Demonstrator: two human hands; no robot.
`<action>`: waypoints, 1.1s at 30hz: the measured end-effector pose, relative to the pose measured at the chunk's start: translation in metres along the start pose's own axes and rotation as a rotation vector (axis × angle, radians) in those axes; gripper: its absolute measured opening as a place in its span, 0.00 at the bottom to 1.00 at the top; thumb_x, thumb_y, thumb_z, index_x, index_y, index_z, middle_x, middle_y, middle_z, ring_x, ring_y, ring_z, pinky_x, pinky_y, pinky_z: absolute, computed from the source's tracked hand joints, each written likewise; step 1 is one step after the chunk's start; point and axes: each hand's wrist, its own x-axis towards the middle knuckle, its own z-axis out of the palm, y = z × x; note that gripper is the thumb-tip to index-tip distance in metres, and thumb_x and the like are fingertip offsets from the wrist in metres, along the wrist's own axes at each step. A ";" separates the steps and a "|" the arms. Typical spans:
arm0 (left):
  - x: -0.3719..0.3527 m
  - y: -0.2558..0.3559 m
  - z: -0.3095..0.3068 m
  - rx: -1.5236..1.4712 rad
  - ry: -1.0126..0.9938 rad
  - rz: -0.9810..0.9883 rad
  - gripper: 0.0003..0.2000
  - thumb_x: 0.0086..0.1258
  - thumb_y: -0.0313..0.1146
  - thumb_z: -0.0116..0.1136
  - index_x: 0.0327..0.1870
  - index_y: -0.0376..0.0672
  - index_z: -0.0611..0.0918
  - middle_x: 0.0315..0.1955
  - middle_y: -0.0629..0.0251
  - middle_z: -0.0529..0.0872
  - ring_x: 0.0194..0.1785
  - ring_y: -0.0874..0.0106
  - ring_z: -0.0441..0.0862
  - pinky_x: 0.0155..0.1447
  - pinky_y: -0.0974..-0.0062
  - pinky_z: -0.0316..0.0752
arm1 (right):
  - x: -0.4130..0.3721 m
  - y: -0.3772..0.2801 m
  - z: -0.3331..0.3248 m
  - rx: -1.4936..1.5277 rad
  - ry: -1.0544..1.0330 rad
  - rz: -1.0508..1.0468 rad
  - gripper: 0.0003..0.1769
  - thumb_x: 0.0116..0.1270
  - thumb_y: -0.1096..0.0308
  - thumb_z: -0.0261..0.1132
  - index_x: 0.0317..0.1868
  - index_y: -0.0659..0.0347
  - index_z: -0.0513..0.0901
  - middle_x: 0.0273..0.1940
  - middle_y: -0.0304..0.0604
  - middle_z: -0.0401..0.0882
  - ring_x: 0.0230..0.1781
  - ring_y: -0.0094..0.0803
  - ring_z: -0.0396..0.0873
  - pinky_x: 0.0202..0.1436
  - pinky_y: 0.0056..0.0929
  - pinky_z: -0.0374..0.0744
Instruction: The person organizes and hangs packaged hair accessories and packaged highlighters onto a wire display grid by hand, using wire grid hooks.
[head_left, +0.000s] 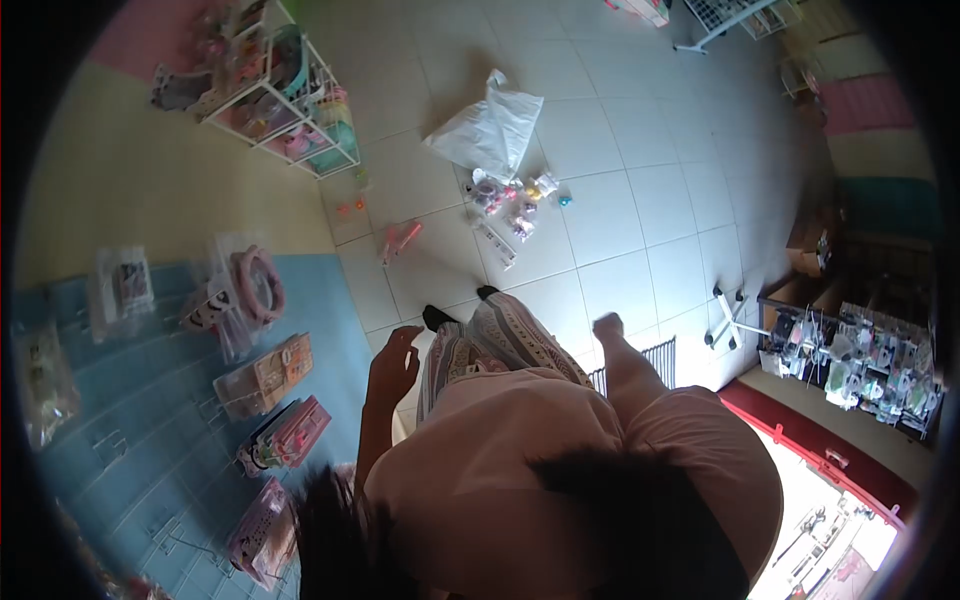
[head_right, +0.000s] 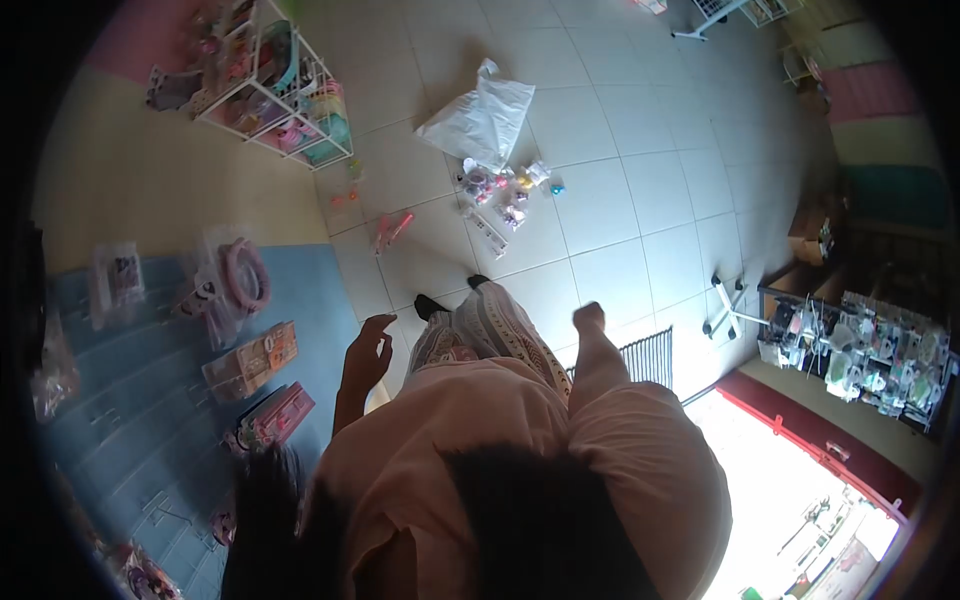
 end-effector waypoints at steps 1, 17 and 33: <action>0.008 -0.005 0.006 -0.025 -0.041 -0.039 0.17 0.62 0.22 0.49 0.53 0.45 0.74 0.49 0.60 0.78 0.46 0.60 0.79 0.47 0.69 0.76 | -0.017 0.017 -0.015 0.521 -0.120 0.399 0.17 0.64 0.55 0.58 0.26 0.58 0.83 0.24 0.41 0.82 0.21 0.27 0.79 0.27 0.30 0.78; 0.203 -0.071 0.300 -0.388 -0.026 -0.430 0.17 0.64 0.24 0.50 0.56 0.44 0.72 0.40 0.61 0.82 0.38 0.71 0.81 0.43 0.73 0.76 | 0.203 -0.056 -0.079 0.342 -0.244 -0.255 0.15 0.54 0.61 0.60 0.32 0.65 0.83 0.32 0.55 0.82 0.37 0.47 0.82 0.45 0.39 0.79; 0.438 -0.262 0.640 0.537 0.066 0.030 0.28 0.54 0.36 0.62 0.58 0.45 0.69 0.57 0.54 0.68 0.64 0.53 0.62 0.67 0.41 0.51 | 0.537 -0.215 0.041 0.421 0.454 -0.747 0.36 0.46 0.51 0.72 0.54 0.57 0.72 0.54 0.53 0.69 0.56 0.50 0.68 0.57 0.45 0.71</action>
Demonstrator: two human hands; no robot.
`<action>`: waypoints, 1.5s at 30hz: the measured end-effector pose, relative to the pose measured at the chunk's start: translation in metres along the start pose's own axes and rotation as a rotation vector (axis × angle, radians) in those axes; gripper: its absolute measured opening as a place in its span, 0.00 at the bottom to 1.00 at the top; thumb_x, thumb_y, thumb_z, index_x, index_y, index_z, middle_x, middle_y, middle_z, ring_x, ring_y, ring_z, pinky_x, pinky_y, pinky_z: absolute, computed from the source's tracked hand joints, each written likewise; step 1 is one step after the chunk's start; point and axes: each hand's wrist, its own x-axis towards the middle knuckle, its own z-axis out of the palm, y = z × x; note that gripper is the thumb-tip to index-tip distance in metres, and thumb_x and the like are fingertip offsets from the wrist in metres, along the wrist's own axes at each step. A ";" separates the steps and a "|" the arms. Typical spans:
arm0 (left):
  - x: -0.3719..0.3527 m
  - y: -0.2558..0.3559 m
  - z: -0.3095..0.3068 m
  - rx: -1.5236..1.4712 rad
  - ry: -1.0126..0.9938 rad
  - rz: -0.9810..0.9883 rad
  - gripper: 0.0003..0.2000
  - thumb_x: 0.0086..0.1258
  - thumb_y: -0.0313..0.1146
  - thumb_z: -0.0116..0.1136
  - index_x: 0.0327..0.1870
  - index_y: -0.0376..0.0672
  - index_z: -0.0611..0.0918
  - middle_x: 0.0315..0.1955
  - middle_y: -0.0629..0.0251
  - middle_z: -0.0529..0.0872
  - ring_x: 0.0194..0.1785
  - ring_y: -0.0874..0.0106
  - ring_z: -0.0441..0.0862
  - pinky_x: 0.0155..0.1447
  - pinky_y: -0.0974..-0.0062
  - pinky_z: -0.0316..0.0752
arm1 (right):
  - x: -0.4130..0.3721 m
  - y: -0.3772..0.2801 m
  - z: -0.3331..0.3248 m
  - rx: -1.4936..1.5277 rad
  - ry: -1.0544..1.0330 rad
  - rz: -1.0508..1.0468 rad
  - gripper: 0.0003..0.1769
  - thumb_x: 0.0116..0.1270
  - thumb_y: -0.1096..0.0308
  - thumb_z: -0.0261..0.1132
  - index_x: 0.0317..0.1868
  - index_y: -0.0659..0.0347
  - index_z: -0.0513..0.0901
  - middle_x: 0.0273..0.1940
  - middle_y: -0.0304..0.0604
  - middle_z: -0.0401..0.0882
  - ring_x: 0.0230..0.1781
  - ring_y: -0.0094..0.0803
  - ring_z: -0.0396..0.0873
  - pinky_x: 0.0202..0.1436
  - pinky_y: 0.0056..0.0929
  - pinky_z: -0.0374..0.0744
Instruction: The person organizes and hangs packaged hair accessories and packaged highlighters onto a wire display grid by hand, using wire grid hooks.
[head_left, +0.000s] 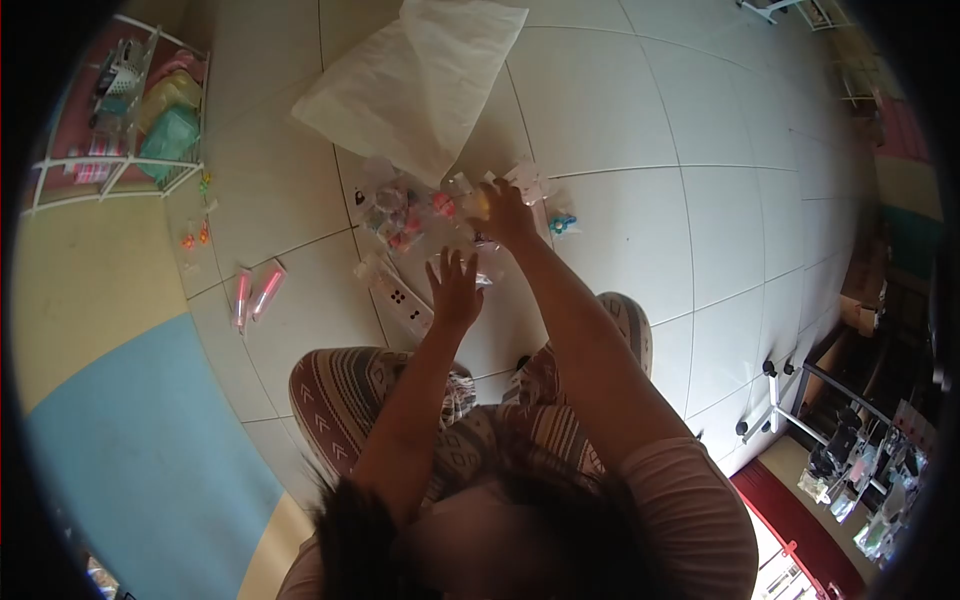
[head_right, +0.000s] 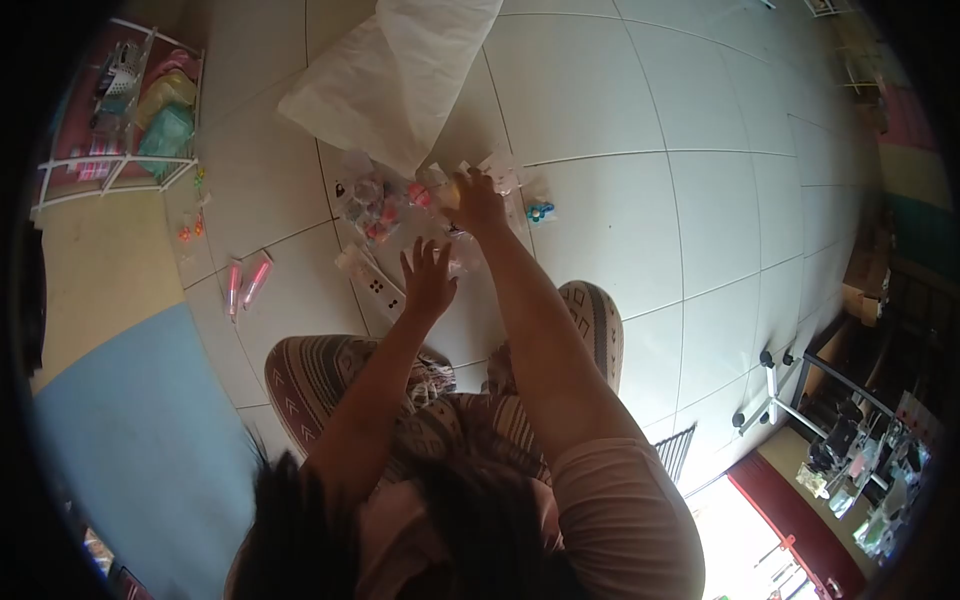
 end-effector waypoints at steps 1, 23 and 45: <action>-0.001 0.000 0.009 0.001 -0.037 0.063 0.26 0.54 0.34 0.60 0.57 0.45 0.70 0.56 0.54 0.68 0.64 0.55 0.62 0.68 0.41 0.49 | 0.003 -0.001 0.006 -0.052 -0.068 -0.057 0.40 0.43 0.49 0.74 0.56 0.56 0.71 0.56 0.53 0.68 0.58 0.50 0.66 0.59 0.46 0.70; -0.002 -0.029 0.068 -0.668 -0.208 -0.230 0.14 0.56 0.22 0.52 0.44 0.43 0.73 0.35 0.53 0.78 0.40 0.53 0.77 0.46 0.61 0.72 | 0.011 0.030 0.003 0.211 0.093 -0.034 0.50 0.43 0.43 0.73 0.63 0.54 0.61 0.53 0.47 0.66 0.55 0.48 0.67 0.54 0.43 0.73; 0.017 -0.039 -0.029 -0.811 -0.108 -0.399 0.08 0.58 0.28 0.49 0.35 0.36 0.78 0.21 0.59 0.79 0.29 0.66 0.79 0.36 0.70 0.71 | 0.028 0.051 -0.142 1.513 -0.236 0.456 0.28 0.58 0.62 0.62 0.58 0.59 0.66 0.52 0.47 0.72 0.47 0.40 0.78 0.49 0.51 0.78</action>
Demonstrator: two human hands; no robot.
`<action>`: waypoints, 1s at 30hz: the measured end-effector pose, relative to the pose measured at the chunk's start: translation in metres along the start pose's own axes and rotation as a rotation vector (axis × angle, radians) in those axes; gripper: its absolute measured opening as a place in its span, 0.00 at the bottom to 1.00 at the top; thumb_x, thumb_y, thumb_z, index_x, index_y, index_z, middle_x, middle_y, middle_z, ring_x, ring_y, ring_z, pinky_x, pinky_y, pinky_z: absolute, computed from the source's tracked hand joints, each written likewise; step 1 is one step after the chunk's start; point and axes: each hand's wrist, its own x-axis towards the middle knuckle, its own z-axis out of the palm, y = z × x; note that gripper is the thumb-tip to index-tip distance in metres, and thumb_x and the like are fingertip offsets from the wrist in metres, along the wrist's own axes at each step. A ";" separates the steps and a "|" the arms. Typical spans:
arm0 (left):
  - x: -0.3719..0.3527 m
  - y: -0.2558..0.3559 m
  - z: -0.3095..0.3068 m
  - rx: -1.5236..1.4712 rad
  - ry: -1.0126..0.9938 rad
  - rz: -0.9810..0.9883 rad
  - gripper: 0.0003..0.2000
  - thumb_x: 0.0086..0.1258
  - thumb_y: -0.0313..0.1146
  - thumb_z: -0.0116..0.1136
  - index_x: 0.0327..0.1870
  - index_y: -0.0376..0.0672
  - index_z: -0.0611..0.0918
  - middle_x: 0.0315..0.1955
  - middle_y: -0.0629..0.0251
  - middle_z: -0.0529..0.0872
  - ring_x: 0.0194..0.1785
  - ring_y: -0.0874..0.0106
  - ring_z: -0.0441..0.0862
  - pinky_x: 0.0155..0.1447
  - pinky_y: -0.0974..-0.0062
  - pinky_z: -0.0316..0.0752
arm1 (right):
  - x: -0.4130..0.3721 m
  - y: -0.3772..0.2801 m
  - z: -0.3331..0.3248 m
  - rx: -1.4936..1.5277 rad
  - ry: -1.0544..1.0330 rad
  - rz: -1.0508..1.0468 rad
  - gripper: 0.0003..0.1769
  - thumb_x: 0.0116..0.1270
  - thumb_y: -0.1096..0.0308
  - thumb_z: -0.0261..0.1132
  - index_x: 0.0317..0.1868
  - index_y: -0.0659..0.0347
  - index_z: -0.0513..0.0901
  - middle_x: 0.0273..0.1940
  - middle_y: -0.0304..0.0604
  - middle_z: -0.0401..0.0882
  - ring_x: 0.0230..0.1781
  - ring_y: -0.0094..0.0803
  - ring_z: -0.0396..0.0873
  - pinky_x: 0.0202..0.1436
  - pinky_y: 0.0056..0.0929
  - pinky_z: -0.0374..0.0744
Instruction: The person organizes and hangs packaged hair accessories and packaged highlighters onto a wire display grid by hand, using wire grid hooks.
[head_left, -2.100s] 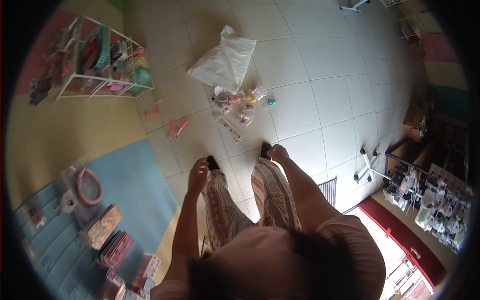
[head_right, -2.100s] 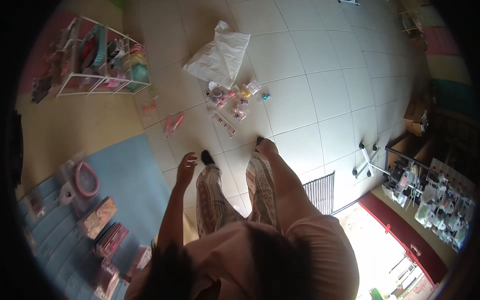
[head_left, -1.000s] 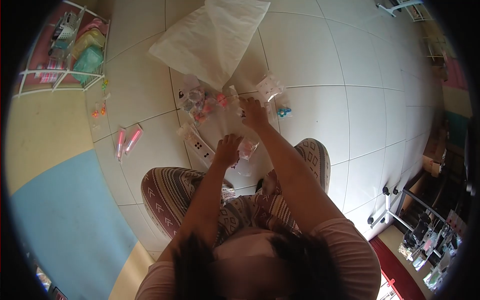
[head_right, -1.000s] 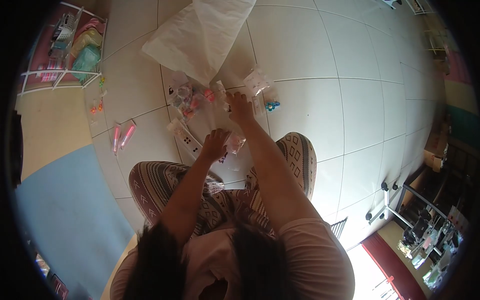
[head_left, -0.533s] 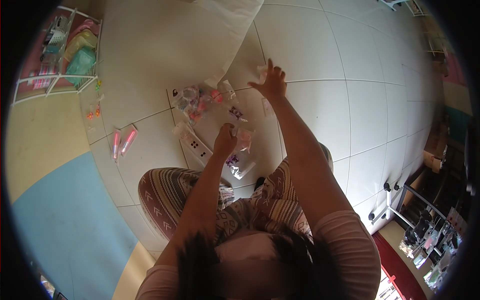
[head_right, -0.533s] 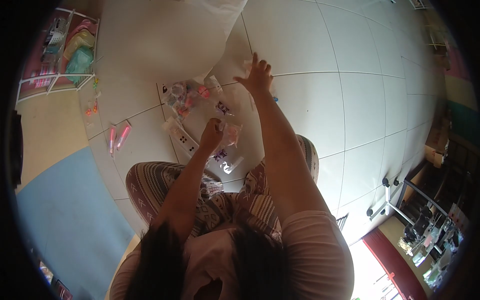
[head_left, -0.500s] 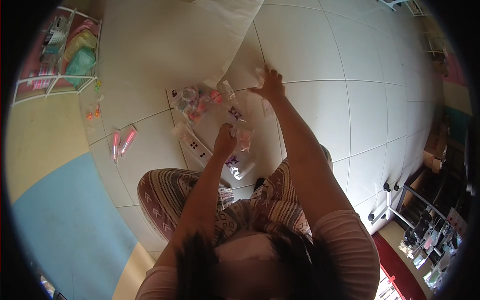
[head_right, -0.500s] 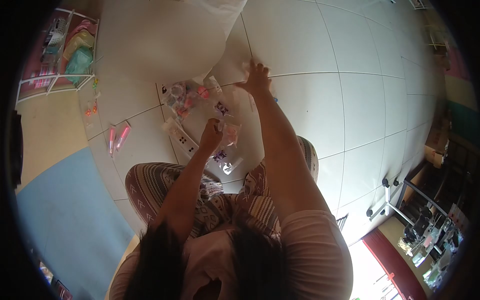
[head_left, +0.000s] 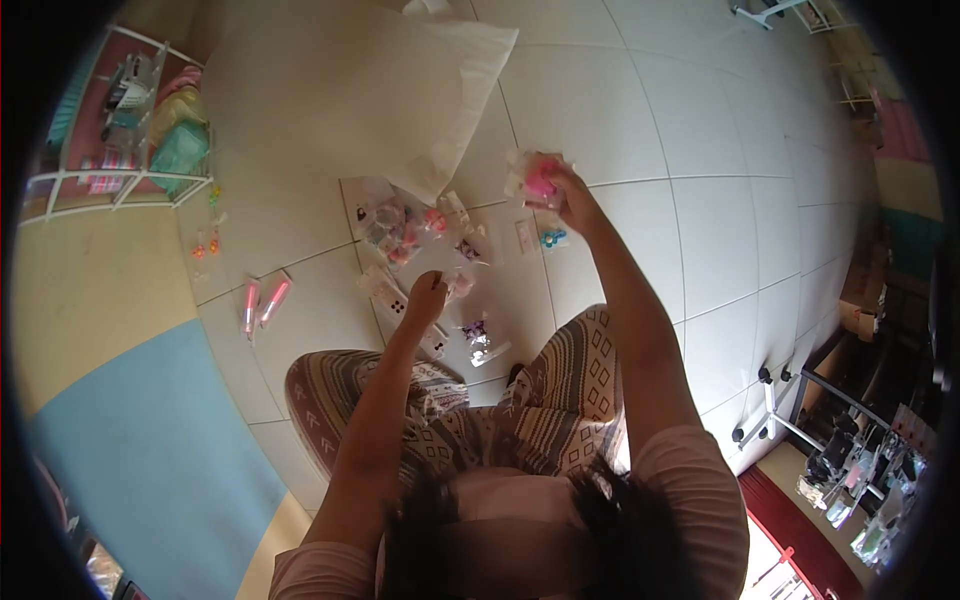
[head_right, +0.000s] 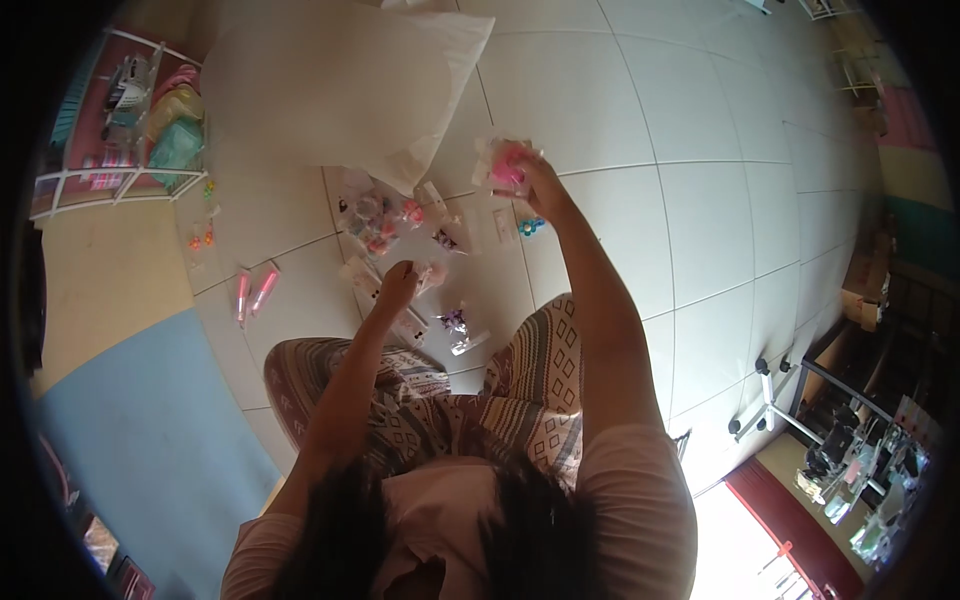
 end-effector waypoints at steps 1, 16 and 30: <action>-0.009 0.013 -0.015 0.037 0.016 0.009 0.07 0.58 0.29 0.48 0.31 0.36 0.78 0.22 0.58 0.79 0.29 0.66 0.78 0.35 0.69 0.71 | -0.023 -0.014 0.019 0.097 -0.043 -0.003 0.28 0.59 0.61 0.60 0.59 0.58 0.66 0.53 0.46 0.72 0.48 0.40 0.77 0.50 0.51 0.78; -0.304 0.304 -0.229 -0.683 -0.285 -0.258 0.20 0.68 0.44 0.54 0.57 0.46 0.73 0.40 0.74 0.77 0.41 0.81 0.71 0.45 0.79 0.68 | -0.340 -0.114 0.313 -0.451 -0.301 0.115 0.22 0.63 0.64 0.61 0.55 0.62 0.68 0.47 0.41 0.74 0.47 0.26 0.74 0.50 0.28 0.76; -0.510 0.419 -0.499 -0.962 0.468 -0.050 0.21 0.70 0.35 0.49 0.62 0.36 0.67 0.55 0.57 0.74 0.56 0.69 0.73 0.62 0.69 0.66 | -0.377 -0.350 0.766 -0.403 -0.894 -0.629 0.26 0.62 0.68 0.66 0.58 0.59 0.65 0.51 0.42 0.71 0.49 0.29 0.74 0.45 0.25 0.79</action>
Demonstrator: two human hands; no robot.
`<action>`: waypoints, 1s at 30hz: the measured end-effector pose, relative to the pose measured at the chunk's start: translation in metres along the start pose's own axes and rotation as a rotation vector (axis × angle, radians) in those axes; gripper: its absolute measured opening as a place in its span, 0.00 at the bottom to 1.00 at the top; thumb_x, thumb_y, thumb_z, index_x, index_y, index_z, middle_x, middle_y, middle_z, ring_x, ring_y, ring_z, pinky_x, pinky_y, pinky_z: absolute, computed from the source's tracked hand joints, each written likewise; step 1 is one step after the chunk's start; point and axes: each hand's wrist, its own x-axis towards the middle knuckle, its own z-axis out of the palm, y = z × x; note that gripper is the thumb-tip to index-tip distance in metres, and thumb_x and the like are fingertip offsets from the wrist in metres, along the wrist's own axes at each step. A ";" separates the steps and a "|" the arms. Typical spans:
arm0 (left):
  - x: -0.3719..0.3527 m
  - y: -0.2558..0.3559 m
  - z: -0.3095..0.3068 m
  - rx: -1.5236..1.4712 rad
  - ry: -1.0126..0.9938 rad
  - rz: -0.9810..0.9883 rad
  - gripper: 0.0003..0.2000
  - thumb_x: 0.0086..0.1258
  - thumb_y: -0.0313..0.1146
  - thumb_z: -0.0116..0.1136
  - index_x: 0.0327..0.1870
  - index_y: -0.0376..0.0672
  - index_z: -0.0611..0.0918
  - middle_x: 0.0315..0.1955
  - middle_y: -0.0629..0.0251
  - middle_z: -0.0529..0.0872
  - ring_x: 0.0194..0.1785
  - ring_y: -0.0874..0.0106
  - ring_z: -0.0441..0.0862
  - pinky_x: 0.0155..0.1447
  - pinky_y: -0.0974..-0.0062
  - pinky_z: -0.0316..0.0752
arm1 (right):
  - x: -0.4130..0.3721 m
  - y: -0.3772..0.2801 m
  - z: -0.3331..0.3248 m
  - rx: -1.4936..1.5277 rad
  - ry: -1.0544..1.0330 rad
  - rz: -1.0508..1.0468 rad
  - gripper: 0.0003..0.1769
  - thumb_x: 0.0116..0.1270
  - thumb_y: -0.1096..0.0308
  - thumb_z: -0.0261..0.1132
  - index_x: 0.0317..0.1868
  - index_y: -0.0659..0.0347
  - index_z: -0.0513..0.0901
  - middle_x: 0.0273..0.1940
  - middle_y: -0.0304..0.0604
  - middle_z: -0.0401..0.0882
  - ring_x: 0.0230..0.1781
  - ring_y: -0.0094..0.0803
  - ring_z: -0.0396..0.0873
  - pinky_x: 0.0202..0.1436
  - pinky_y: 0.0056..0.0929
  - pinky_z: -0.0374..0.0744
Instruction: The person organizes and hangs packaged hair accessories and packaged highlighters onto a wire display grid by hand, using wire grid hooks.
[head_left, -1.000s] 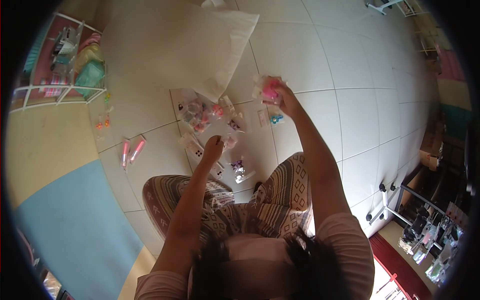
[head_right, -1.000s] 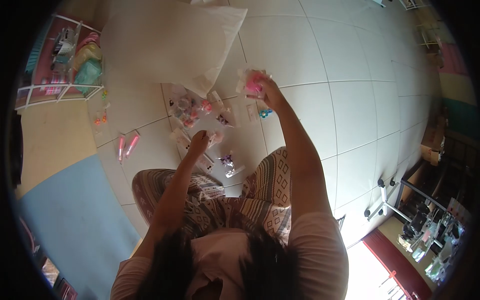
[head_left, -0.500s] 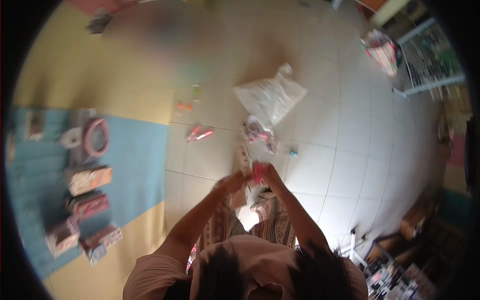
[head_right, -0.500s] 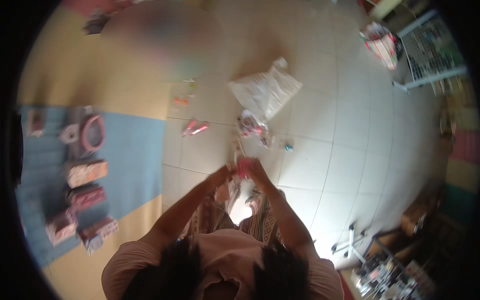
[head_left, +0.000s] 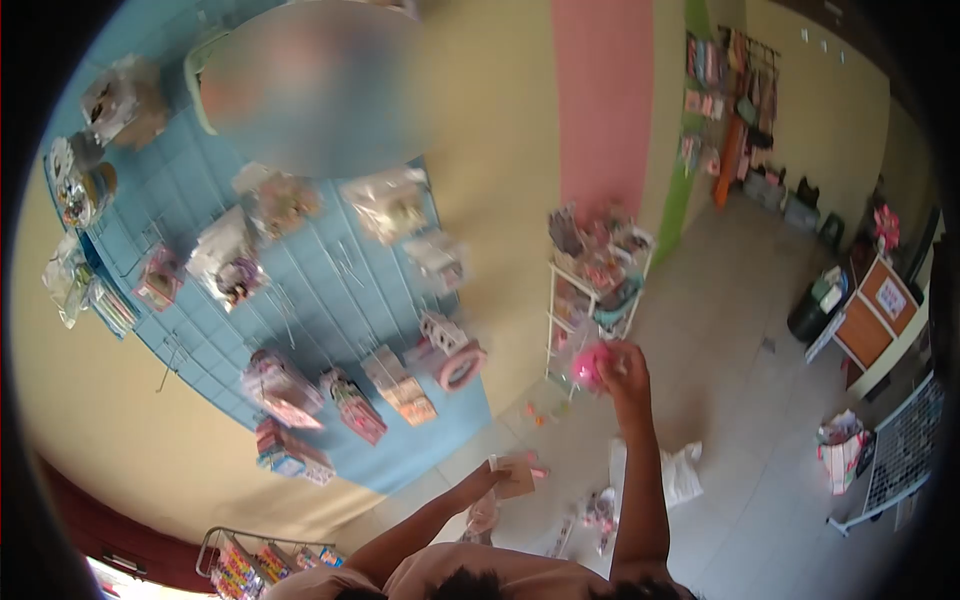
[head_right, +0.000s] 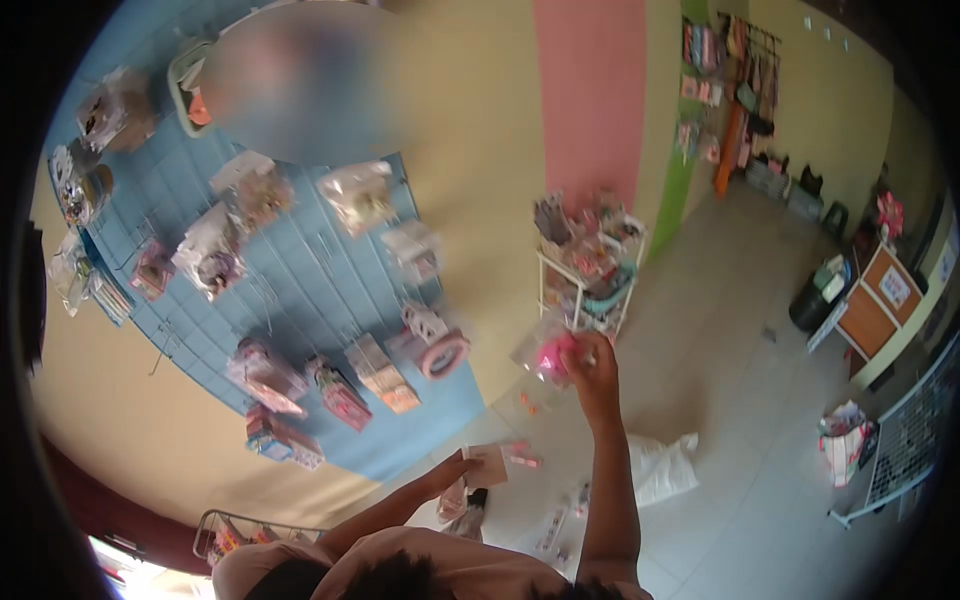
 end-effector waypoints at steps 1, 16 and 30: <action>-0.001 0.035 -0.011 0.059 -0.019 -0.007 0.22 0.71 0.32 0.47 0.64 0.35 0.65 0.58 0.55 0.73 0.59 0.67 0.73 0.66 0.68 0.65 | 0.032 -0.023 0.027 0.073 0.010 -0.089 0.22 0.62 0.69 0.65 0.55 0.61 0.69 0.51 0.42 0.71 0.49 0.27 0.74 0.47 0.25 0.78; 0.029 0.159 -0.141 -0.005 -0.051 0.022 0.29 0.65 0.45 0.56 0.64 0.41 0.66 0.54 0.64 0.76 0.55 0.73 0.74 0.58 0.76 0.67 | 0.257 -0.160 0.224 0.301 -0.005 -0.508 0.26 0.61 0.65 0.68 0.58 0.64 0.72 0.51 0.43 0.75 0.43 0.26 0.79 0.39 0.25 0.82; 0.037 0.187 -0.131 -0.061 0.061 0.049 0.29 0.64 0.45 0.59 0.64 0.43 0.67 0.51 0.66 0.78 0.50 0.74 0.78 0.52 0.76 0.73 | 0.295 -0.125 0.253 0.435 -0.130 -0.392 0.26 0.61 0.67 0.67 0.58 0.64 0.71 0.52 0.45 0.73 0.46 0.28 0.77 0.41 0.26 0.81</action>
